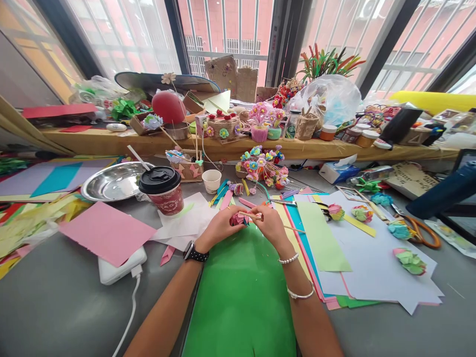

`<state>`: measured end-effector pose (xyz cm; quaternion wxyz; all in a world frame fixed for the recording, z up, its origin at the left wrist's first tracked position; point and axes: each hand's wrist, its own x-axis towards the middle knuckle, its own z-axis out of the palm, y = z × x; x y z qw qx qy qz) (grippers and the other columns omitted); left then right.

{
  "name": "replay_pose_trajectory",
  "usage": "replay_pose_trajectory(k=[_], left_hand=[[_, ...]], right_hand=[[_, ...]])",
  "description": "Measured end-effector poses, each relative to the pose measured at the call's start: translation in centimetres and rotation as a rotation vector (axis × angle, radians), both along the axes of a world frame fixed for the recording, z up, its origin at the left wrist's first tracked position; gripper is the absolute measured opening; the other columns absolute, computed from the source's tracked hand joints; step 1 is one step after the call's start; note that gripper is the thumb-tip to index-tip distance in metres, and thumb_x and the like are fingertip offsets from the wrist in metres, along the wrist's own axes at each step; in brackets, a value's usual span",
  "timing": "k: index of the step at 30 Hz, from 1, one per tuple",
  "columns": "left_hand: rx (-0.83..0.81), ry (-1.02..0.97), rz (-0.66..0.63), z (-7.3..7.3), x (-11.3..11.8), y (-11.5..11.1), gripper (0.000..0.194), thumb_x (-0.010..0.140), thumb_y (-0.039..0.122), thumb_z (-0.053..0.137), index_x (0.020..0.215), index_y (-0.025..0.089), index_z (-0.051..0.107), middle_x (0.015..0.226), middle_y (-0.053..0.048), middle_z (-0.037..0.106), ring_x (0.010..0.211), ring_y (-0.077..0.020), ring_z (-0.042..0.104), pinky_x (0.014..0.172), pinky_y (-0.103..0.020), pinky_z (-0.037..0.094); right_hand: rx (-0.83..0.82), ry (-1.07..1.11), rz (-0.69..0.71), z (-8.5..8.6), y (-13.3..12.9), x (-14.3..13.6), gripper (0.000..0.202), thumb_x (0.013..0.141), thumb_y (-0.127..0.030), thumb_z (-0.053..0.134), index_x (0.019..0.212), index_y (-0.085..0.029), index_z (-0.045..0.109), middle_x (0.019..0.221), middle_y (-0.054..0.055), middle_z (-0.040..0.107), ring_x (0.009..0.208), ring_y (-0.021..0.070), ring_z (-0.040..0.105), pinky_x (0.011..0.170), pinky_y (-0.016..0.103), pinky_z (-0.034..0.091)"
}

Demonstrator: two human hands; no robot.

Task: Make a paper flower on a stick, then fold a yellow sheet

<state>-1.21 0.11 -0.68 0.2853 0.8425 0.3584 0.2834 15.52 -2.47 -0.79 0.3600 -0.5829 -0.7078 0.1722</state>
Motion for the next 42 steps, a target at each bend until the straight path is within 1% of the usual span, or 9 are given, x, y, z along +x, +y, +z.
replay_pose_trajectory(k=[13,17,19,20,24,28,35,39,42], left_hand=[[-0.019,-0.039,0.023,0.2,0.1,-0.1,0.031,0.068,0.032,0.060,0.095,0.019,0.051,0.093,-0.003,0.059,0.083,-0.0182,0.055,0.070,-0.026,0.042],[-0.077,-0.068,0.006,-0.2,0.2,0.1,0.028,0.077,0.039,0.049,0.094,0.017,0.052,0.079,0.000,0.062,0.066,-0.0131,0.058,0.058,-0.022,0.044],[-0.092,-0.079,0.008,-0.2,0.0,0.3,0.027,0.081,0.037,0.041,0.091,0.015,0.053,0.073,0.000,0.062,0.060,-0.0112,0.058,0.053,-0.020,0.044],[-0.088,-0.085,0.017,-0.2,-0.1,0.3,0.025,0.082,0.034,0.040,0.088,0.015,0.054,0.073,-0.001,0.062,0.061,-0.0112,0.058,0.055,-0.020,0.045],[-0.021,-0.087,0.054,0.8,-0.7,0.3,0.014,0.078,0.022,0.047,0.080,0.015,0.059,0.081,-0.002,0.063,0.077,-0.0136,0.059,0.070,-0.022,0.044],[0.033,-0.034,0.059,1.7,-1.0,-0.1,0.010,0.073,0.015,0.052,0.078,0.017,0.060,0.079,0.000,0.065,0.075,-0.0131,0.058,0.069,-0.021,0.043],[0.113,0.115,0.172,1.9,-0.3,-0.9,0.013,0.073,0.011,0.049,0.079,0.016,0.060,0.077,-0.005,0.064,0.072,-0.0186,0.058,0.063,-0.027,0.042],[0.136,0.148,0.194,2.1,-0.3,-1.1,0.013,0.074,0.013,0.049,0.078,0.018,0.060,0.077,-0.003,0.064,0.072,-0.0180,0.058,0.064,-0.027,0.042],[0.150,0.147,0.193,2.3,-0.5,-1.1,0.012,0.075,0.014,0.049,0.079,0.018,0.060,0.077,-0.003,0.065,0.073,-0.0179,0.059,0.066,-0.027,0.043]], right_hand=[[0.079,-0.073,0.004,0.1,-0.2,-0.6,0.014,0.078,-0.024,0.051,0.082,-0.017,0.063,0.073,0.004,0.066,0.056,0.0139,0.055,0.051,0.023,0.040],[0.110,-0.102,0.012,0.2,-0.2,-0.6,0.014,0.079,-0.025,0.051,0.081,-0.017,0.062,0.072,0.003,0.066,0.059,0.0148,0.057,0.052,0.023,0.041],[0.132,-0.121,0.034,0.3,-0.4,-0.7,0.014,0.080,-0.025,0.050,0.081,-0.018,0.062,0.073,0.003,0.066,0.061,0.0149,0.058,0.053,0.023,0.042],[0.146,-0.132,0.051,0.3,-0.4,-0.7,0.014,0.080,-0.025,0.050,0.082,-0.019,0.062,0.075,0.003,0.066,0.063,0.0147,0.058,0.055,0.023,0.042],[0.201,-0.180,0.102,0.6,-0.9,-1.2,0.013,0.081,-0.023,0.049,0.088,-0.021,0.060,0.085,0.003,0.064,0.073,0.0148,0.058,0.063,0.023,0.043],[0.240,-0.231,0.096,0.6,-1.1,-1.5,0.014,0.083,-0.023,0.047,0.090,-0.020,0.058,0.087,0.005,0.063,0.077,0.0165,0.058,0.062,0.024,0.043],[0.252,-0.286,0.071,0.3,-1.1,-1.9,0.016,0.083,-0.020,0.044,0.088,-0.019,0.059,0.086,0.006,0.063,0.075,0.0186,0.058,0.061,0.026,0.043],[0.248,-0.274,0.083,0.4,-1.1,-2.1,0.016,0.082,-0.018,0.045,0.090,-0.018,0.058,0.086,0.005,0.062,0.076,0.0181,0.058,0.063,0.027,0.044],[0.232,-0.217,0.129,0.7,-1.1,-1.7,0.020,0.080,-0.011,0.044,0.093,-0.019,0.058,0.090,0.005,0.061,0.080,0.0158,0.057,0.066,0.024,0.045]])
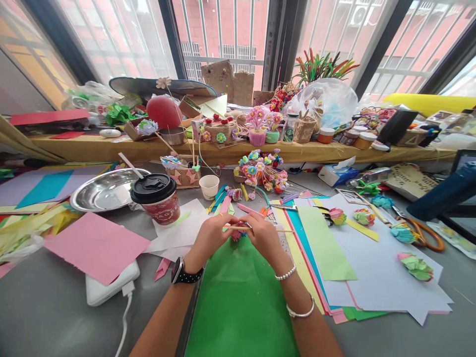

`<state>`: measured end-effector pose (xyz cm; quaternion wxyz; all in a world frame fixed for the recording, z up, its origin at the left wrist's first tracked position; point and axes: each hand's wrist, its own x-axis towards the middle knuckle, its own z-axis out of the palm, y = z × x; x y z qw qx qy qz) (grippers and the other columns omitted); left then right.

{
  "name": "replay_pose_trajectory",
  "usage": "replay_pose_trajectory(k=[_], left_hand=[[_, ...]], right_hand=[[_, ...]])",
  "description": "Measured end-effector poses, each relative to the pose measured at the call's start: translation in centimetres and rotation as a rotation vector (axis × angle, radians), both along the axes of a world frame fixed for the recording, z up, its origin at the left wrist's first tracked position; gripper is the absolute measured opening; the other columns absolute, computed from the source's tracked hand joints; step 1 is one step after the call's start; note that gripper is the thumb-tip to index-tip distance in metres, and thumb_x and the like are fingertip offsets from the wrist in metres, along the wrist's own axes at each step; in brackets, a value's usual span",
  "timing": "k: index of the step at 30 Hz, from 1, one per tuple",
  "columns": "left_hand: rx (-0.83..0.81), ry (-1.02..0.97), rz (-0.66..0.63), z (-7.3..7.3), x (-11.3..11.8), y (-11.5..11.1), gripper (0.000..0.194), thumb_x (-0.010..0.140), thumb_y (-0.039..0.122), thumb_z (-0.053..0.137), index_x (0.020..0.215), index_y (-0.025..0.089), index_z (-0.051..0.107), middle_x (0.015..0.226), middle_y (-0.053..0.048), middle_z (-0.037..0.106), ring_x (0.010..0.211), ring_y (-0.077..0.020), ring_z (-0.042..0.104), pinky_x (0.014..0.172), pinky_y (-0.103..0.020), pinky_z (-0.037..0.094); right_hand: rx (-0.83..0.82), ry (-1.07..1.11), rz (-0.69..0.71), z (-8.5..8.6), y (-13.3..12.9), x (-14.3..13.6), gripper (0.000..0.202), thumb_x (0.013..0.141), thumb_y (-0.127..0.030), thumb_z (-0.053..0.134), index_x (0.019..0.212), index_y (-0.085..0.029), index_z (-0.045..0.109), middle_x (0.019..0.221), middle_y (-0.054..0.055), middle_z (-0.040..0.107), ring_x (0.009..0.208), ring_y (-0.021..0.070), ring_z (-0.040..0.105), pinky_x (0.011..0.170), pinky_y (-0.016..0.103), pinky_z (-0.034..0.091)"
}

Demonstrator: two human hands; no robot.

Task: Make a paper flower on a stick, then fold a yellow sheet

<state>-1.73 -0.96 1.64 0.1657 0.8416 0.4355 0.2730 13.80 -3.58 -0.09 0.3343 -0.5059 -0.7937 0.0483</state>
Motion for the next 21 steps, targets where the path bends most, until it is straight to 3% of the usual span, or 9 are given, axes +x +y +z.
replay_pose_trajectory(k=[5,10,21], left_hand=[[-0.024,-0.146,-0.080,-0.1,-0.3,0.4,0.010,0.076,0.018,0.052,0.078,0.020,0.061,0.078,0.000,0.066,0.074,-0.0153,0.060,0.069,-0.025,0.044],[-0.195,-0.376,-0.187,-0.5,-0.7,0.9,0.010,0.075,0.022,0.055,0.075,0.016,0.062,0.074,-0.002,0.066,0.068,-0.0139,0.062,0.066,-0.023,0.048],[-0.287,-0.350,-0.227,-0.9,-0.9,1.2,0.009,0.074,0.018,0.054,0.080,0.017,0.061,0.078,-0.001,0.066,0.074,-0.0139,0.061,0.071,-0.024,0.048]], right_hand=[[-0.123,0.156,0.069,1.0,0.0,1.0,0.022,0.078,-0.010,0.047,0.095,-0.019,0.058,0.088,0.004,0.060,0.071,0.0142,0.056,0.059,0.024,0.044],[-0.131,0.219,0.099,1.3,0.0,1.3,0.016,0.079,-0.013,0.049,0.089,-0.019,0.061,0.086,0.004,0.062,0.076,0.0152,0.056,0.064,0.025,0.045],[-0.110,0.125,0.067,0.8,0.0,1.1,0.014,0.080,-0.015,0.048,0.083,-0.019,0.062,0.077,0.004,0.062,0.071,0.0159,0.057,0.064,0.026,0.043]])
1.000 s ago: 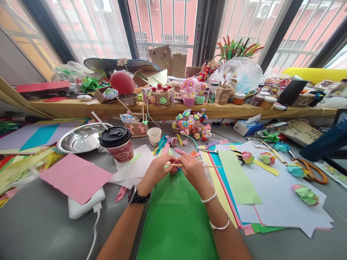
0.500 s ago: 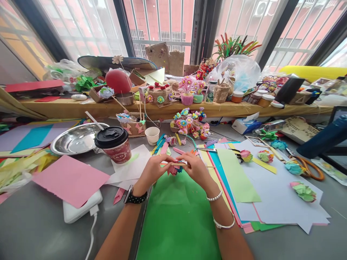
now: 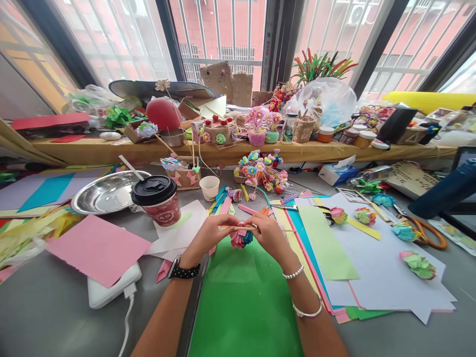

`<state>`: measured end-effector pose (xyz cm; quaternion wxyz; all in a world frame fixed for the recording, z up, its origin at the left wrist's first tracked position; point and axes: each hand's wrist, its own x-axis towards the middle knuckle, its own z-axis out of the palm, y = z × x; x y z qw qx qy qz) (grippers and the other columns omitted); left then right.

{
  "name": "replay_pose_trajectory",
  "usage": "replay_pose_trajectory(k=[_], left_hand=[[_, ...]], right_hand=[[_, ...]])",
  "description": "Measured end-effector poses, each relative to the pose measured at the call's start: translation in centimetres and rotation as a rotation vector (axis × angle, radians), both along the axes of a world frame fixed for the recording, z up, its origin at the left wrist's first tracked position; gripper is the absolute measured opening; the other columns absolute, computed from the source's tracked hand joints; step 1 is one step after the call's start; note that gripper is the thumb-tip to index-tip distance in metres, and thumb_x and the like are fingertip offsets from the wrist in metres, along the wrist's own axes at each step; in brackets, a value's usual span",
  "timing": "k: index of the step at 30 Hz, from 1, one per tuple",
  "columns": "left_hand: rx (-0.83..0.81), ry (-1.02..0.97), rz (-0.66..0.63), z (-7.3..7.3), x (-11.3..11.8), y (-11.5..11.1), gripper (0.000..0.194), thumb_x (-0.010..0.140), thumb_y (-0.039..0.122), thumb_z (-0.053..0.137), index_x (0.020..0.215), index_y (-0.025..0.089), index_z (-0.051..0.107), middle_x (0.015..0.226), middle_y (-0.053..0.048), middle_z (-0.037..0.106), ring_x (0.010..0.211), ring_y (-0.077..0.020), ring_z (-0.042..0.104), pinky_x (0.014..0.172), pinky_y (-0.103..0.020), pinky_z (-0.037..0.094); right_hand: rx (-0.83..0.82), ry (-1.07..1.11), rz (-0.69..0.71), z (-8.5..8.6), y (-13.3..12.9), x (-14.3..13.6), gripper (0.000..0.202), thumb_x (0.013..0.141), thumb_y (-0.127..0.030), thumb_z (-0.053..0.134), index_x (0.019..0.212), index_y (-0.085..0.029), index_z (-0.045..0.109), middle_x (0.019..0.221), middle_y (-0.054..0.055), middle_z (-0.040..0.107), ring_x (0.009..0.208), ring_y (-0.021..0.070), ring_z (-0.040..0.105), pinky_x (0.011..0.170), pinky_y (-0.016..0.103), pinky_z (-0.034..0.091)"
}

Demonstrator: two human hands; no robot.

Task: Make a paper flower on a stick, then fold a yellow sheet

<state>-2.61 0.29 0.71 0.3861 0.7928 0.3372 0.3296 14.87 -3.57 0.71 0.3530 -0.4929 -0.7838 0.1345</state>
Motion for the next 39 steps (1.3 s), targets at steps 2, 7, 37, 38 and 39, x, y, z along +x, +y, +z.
replay_pose_trajectory(k=[2,7,37,38,39], left_hand=[[0.010,0.028,0.018,0.0,0.0,0.0,0.009,0.074,0.017,0.054,0.078,0.017,0.061,0.077,-0.001,0.065,0.072,-0.0138,0.060,0.070,-0.024,0.047],[0.025,0.061,0.040,-0.2,0.0,0.0,0.008,0.072,0.015,0.053,0.073,0.017,0.060,0.072,-0.001,0.064,0.068,-0.0140,0.059,0.067,-0.024,0.046],[0.120,0.195,0.049,-1.2,0.7,0.2,0.014,0.072,0.010,0.049,0.069,0.018,0.060,0.070,-0.003,0.065,0.066,-0.0166,0.058,0.061,-0.025,0.043],[0.120,0.195,0.047,-1.2,0.7,0.2,0.015,0.072,0.010,0.048,0.069,0.018,0.060,0.070,-0.003,0.065,0.066,-0.0166,0.058,0.061,-0.025,0.043],[0.120,0.194,0.046,-1.1,0.7,0.2,0.015,0.072,0.010,0.048,0.069,0.018,0.060,0.071,-0.003,0.065,0.066,-0.0165,0.059,0.062,-0.025,0.043]], right_hand=[[-0.004,-0.022,-0.007,-0.2,0.1,-0.1,0.014,0.080,-0.015,0.048,0.083,-0.019,0.061,0.079,0.004,0.062,0.073,0.0164,0.056,0.065,0.026,0.043],[-0.025,-0.092,-0.022,-0.6,0.2,-0.4,0.014,0.080,-0.016,0.047,0.083,-0.020,0.060,0.079,0.004,0.061,0.073,0.0171,0.056,0.063,0.026,0.041],[-0.099,-0.248,-0.021,-1.6,0.3,-0.9,0.012,0.082,-0.014,0.038,0.079,-0.018,0.049,0.080,0.005,0.056,0.066,0.0166,0.054,0.056,0.028,0.043],[-0.103,-0.262,-0.022,-1.6,0.1,-0.9,0.013,0.083,-0.015,0.036,0.081,-0.018,0.048,0.081,0.005,0.055,0.065,0.0167,0.054,0.056,0.028,0.043],[-0.109,-0.274,-0.022,-1.6,0.1,-0.9,0.013,0.084,-0.016,0.035,0.082,-0.019,0.047,0.081,0.004,0.054,0.066,0.0167,0.053,0.056,0.029,0.043]])
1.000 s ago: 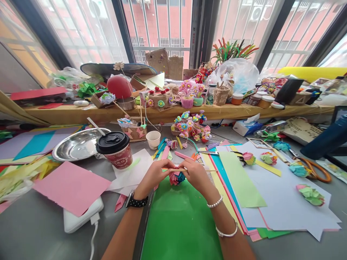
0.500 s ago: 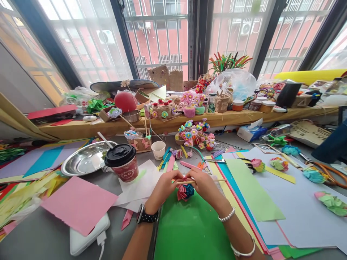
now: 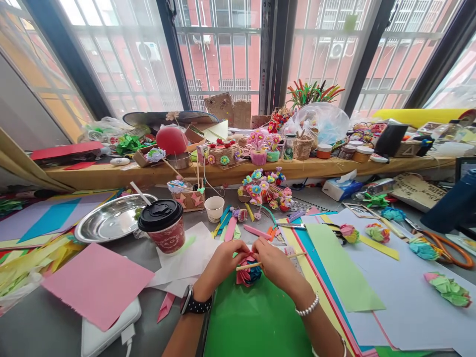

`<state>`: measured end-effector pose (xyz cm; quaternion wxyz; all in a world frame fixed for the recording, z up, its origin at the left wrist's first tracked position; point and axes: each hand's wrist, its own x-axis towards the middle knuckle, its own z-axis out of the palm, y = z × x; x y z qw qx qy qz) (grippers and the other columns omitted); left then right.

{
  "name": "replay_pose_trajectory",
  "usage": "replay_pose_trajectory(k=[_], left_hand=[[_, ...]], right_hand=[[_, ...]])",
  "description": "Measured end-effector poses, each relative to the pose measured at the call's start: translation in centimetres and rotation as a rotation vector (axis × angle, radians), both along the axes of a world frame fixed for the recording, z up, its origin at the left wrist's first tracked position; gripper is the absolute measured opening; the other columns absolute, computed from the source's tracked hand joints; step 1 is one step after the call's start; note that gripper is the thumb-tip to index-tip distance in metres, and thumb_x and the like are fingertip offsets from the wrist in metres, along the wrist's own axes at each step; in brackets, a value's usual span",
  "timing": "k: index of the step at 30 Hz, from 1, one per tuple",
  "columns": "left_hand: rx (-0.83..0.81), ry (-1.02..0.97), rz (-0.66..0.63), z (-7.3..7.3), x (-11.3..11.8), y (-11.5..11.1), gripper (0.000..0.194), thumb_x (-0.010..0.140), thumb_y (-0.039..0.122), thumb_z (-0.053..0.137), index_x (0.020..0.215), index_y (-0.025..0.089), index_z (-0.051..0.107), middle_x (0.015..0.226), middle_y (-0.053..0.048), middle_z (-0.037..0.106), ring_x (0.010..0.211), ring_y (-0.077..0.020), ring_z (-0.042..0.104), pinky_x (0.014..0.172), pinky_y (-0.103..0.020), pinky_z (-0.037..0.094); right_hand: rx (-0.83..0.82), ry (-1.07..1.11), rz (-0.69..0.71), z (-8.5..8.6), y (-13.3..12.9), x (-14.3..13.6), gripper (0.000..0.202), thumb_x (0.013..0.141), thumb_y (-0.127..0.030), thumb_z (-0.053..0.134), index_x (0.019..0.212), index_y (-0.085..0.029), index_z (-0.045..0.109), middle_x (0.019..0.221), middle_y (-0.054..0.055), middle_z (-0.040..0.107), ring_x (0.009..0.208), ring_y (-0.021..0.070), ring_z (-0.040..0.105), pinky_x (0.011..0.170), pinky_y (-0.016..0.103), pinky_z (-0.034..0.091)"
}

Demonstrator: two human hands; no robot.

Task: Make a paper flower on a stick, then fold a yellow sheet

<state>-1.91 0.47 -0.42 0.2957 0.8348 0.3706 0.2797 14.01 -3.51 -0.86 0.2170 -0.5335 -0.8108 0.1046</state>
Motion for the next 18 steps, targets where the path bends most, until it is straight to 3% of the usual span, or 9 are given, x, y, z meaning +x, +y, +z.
replay_pose_trajectory(k=[7,11,15,18], left_hand=[[-0.013,-0.043,0.001,0.5,-0.1,0.0,0.014,0.075,0.014,0.048,0.073,0.018,0.061,0.074,-0.003,0.065,0.070,-0.0165,0.058,0.065,-0.025,0.044],[-0.170,-0.212,-0.004,0.4,0.0,0.0,0.016,0.079,0.027,0.048,0.079,0.017,0.059,0.080,-0.004,0.063,0.075,-0.0171,0.058,0.069,-0.027,0.045],[-0.381,-0.341,0.004,-0.3,0.3,0.4,0.036,0.073,0.037,0.055,0.101,0.016,0.050,0.092,-0.007,0.059,0.076,-0.0170,0.058,0.064,-0.026,0.046],[-0.368,-0.307,0.000,-0.6,0.4,0.5,0.044,0.067,0.038,0.060,0.103,0.016,0.050,0.090,-0.005,0.058,0.072,-0.0161,0.055,0.062,-0.025,0.043]], right_hand=[[-0.007,0.019,-0.002,0.5,-0.1,0.2,0.012,0.087,-0.020,0.031,0.084,-0.020,0.043,0.082,0.003,0.052,0.066,0.0156,0.053,0.055,0.027,0.042],[0.014,0.057,-0.043,0.8,0.0,0.2,0.014,0.089,-0.023,0.029,0.083,-0.021,0.041,0.081,0.002,0.051,0.063,0.0141,0.052,0.054,0.026,0.041],[0.101,0.102,-0.142,0.5,0.5,0.0,0.015,0.089,-0.024,0.028,0.083,-0.020,0.041,0.080,0.004,0.050,0.065,0.0157,0.052,0.055,0.027,0.042],[0.154,0.156,-0.202,0.4,0.8,0.0,0.013,0.087,-0.021,0.030,0.084,-0.018,0.042,0.083,0.006,0.050,0.069,0.0171,0.053,0.058,0.029,0.043]])
